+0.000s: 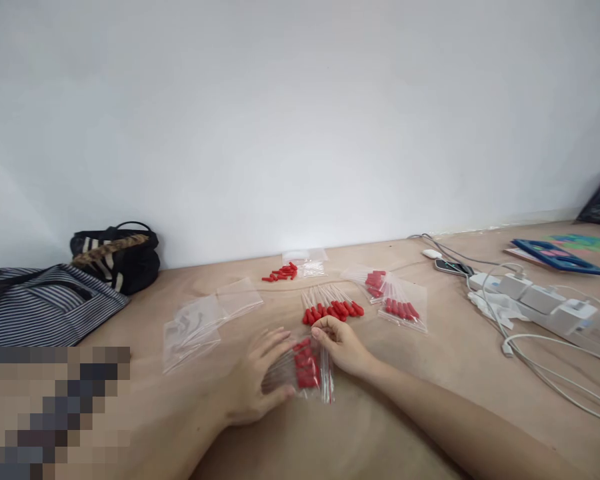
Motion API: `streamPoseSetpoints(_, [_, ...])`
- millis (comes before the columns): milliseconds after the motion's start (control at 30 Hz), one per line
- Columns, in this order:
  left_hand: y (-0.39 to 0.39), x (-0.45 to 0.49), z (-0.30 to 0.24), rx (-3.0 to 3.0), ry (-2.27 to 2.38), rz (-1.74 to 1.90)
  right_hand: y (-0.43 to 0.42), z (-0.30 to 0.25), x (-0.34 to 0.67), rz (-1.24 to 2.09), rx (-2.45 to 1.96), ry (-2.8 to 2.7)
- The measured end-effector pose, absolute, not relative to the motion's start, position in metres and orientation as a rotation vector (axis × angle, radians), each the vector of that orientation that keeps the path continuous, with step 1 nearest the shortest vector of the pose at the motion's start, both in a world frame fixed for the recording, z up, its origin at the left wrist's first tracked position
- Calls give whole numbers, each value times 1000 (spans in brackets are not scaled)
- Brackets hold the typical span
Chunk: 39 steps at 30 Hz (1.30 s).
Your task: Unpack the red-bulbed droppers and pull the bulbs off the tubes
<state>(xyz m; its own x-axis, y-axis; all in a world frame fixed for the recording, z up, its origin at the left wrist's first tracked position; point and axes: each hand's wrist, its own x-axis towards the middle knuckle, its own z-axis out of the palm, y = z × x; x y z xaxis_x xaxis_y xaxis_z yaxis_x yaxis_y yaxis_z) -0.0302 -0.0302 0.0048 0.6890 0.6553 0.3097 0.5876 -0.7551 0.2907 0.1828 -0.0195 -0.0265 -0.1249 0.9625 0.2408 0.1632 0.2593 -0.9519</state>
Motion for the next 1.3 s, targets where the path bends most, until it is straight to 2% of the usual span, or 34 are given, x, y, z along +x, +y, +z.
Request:
streamPoseSetpoints(100, [-33,-31,2,2838,1006,375,-22,-20,201,882,-1124,-1662])
streamPoseSetpoints(267, [-33,-27,4,2770,1096,316,-32,-16,230,563,-1378,-1908])
streamPoseSetpoints(467, [-35,-3,10,2785,960,247,-39,-15,229,512,-1352,-2123])
streamPoseSetpoints(833, [-44,-12,-3,2716,1193,607,-52,-14,217,442,-1171,-2216])
streamPoseSetpoints(1167, [-1,15,12,2968,653,461,-55,-13,215,282,-995,-2372])
streamPoseSetpoints(1300, [6,17,12,3015,539,551,-53,-16,217,242,-989,-2365])
